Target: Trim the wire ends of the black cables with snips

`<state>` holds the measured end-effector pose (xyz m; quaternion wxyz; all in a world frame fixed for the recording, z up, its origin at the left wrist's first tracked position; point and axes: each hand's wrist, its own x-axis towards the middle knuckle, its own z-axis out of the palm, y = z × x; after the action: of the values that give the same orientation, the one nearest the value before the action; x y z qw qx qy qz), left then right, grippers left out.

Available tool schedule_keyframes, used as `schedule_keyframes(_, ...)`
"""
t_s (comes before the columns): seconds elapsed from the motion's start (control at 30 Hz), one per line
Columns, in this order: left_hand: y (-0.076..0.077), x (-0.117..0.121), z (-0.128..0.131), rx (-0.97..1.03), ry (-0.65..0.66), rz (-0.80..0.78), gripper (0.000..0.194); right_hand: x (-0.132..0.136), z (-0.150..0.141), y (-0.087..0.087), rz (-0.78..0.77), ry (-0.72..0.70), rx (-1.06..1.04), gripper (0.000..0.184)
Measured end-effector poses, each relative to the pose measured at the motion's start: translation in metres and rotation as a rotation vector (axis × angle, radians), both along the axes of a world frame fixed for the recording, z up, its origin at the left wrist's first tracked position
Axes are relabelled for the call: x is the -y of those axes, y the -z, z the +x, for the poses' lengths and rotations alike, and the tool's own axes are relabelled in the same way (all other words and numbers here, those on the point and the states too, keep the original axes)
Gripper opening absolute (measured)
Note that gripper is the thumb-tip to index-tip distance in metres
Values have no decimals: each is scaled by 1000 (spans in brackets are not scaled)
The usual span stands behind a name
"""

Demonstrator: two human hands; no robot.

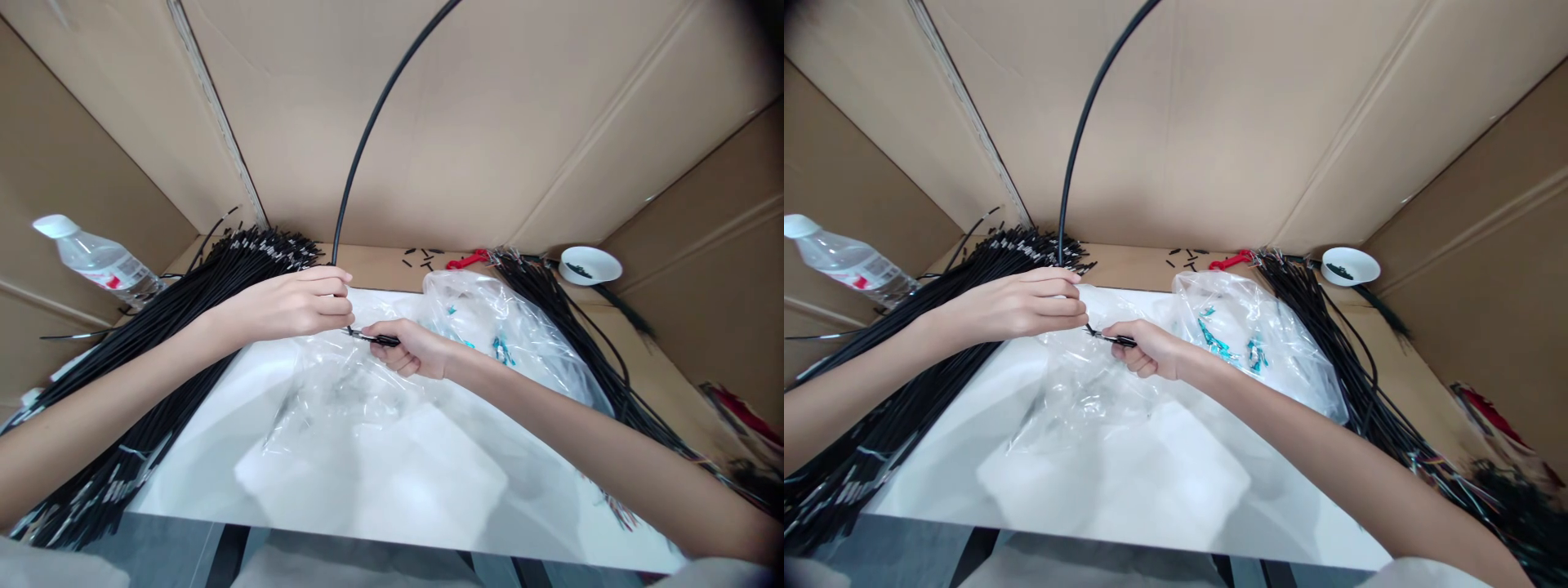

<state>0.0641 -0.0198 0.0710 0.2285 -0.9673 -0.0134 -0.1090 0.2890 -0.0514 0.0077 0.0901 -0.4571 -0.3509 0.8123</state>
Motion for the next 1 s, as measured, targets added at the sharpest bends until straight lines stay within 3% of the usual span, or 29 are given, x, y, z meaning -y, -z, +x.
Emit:
schedule_keyframes(0.33, 6, -2, -5, 26, 13, 38, 30, 3, -4, 4, 66, 74, -44, 45)
schedule_keyframes(0.63, 9, 0, -7, 34, 22, 58, 26, -5, 4, 14, -108, -75, -107, 48)
schedule_keyframes(1.0, 12, 0, -9, 16, -6, 91, 32, -1, -3, 12, -121, -8, -136, 47)
